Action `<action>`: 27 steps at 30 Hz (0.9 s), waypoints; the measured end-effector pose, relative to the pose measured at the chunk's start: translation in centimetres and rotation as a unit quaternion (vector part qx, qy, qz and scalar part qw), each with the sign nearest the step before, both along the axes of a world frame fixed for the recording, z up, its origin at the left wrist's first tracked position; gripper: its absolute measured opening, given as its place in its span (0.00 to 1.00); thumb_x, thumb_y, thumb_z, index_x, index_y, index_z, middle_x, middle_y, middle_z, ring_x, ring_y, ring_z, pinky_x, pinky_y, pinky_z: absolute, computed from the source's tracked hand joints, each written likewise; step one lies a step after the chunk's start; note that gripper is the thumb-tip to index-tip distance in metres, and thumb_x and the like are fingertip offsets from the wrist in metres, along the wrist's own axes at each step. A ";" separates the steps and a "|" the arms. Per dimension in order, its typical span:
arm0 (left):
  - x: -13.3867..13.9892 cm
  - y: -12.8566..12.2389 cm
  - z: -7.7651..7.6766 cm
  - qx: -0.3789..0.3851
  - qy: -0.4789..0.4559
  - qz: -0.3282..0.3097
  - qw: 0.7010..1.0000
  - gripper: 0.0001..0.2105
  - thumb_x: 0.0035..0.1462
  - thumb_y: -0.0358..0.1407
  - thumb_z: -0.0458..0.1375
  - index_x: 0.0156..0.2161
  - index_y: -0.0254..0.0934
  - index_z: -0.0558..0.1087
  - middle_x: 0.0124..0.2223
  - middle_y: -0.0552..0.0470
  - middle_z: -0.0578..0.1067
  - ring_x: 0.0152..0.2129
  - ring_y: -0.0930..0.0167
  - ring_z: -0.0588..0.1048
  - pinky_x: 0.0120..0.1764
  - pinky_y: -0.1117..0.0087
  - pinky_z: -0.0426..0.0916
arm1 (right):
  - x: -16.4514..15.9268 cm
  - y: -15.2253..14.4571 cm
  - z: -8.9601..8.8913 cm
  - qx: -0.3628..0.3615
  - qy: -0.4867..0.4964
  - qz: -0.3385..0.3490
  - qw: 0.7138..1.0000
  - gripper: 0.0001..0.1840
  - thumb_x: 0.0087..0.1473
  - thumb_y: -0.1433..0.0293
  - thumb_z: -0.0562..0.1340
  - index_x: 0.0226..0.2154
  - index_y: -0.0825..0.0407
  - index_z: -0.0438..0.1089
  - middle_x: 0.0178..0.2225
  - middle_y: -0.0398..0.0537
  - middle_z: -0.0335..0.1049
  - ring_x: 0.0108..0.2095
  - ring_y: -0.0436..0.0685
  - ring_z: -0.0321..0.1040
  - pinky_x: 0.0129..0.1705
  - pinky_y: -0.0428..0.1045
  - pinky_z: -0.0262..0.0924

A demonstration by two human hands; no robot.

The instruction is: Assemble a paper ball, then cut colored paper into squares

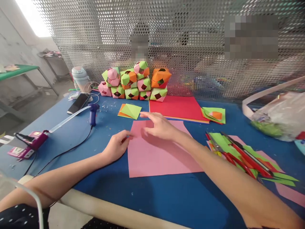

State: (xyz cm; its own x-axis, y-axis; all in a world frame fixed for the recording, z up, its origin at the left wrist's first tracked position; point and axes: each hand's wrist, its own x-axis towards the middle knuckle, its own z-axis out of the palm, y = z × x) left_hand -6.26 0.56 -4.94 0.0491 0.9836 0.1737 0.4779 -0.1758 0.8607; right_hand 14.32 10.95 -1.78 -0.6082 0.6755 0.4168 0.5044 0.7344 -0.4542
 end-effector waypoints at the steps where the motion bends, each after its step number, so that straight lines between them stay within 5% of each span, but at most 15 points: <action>1: -0.2 0.1 0.1 0.025 0.013 0.001 1.000 0.11 0.55 0.30 0.53 0.43 0.38 0.73 0.39 0.53 0.77 0.29 0.75 0.72 0.36 0.73 0.66 | -0.8 0.1 0.1 -0.019 0.006 0.005 1.000 0.18 0.48 0.68 0.63 0.44 0.50 0.72 0.43 0.50 0.77 0.44 0.61 0.72 0.48 0.57 0.64; 3: -0.6 0.5 0.1 0.059 0.023 0.012 0.998 0.16 0.56 0.30 0.52 0.51 0.38 0.67 0.45 0.50 0.75 0.28 0.77 0.72 0.34 0.73 0.67 | -1.8 0.5 0.0 -0.055 0.025 -0.005 0.998 0.09 0.51 0.67 0.60 0.35 0.51 0.73 0.32 0.45 0.76 0.33 0.56 0.71 0.37 0.50 0.64; 6: -1.5 1.3 0.2 0.037 0.032 0.040 0.998 0.25 0.54 0.31 0.54 0.58 0.39 0.58 0.48 0.48 0.74 0.27 0.77 0.72 0.33 0.73 0.68 | -1.8 1.9 -0.2 -0.095 0.059 -0.056 0.992 0.10 0.52 0.64 0.57 0.27 0.52 0.69 0.24 0.42 0.70 0.24 0.51 0.64 0.26 0.47 0.57; 12: -2.4 2.2 0.6 -0.021 0.133 0.034 0.990 0.21 0.51 0.27 0.51 0.52 0.39 0.65 0.39 0.53 0.76 0.35 0.69 0.75 0.40 0.69 0.68 | 1.3 5.0 -0.7 -0.149 0.057 -0.112 0.981 0.16 0.44 0.60 0.62 0.16 0.51 0.59 0.15 0.38 0.58 0.19 0.48 0.54 0.21 0.46 0.47; 20: -1.4 1.5 0.6 -0.026 0.176 0.013 0.984 0.22 0.52 0.26 0.50 0.53 0.39 0.66 0.38 0.52 0.75 0.37 0.67 0.75 0.44 0.68 0.67 | 2.4 3.7 -2.3 -0.125 0.077 -0.076 0.986 0.15 0.51 0.57 0.62 0.28 0.53 0.69 0.23 0.43 0.70 0.26 0.54 0.66 0.28 0.49 0.61; 27: -3.7 2.8 1.3 -0.018 0.223 -0.026 0.974 0.15 0.48 0.25 0.52 0.42 0.37 0.74 0.39 0.49 0.75 0.36 0.66 0.72 0.45 0.66 0.66 | 4.7 -2.6 -2.8 -0.010 0.100 0.050 0.994 0.04 0.55 0.70 0.59 0.31 0.50 0.70 0.44 0.51 0.77 0.46 0.59 0.73 0.49 0.56 0.66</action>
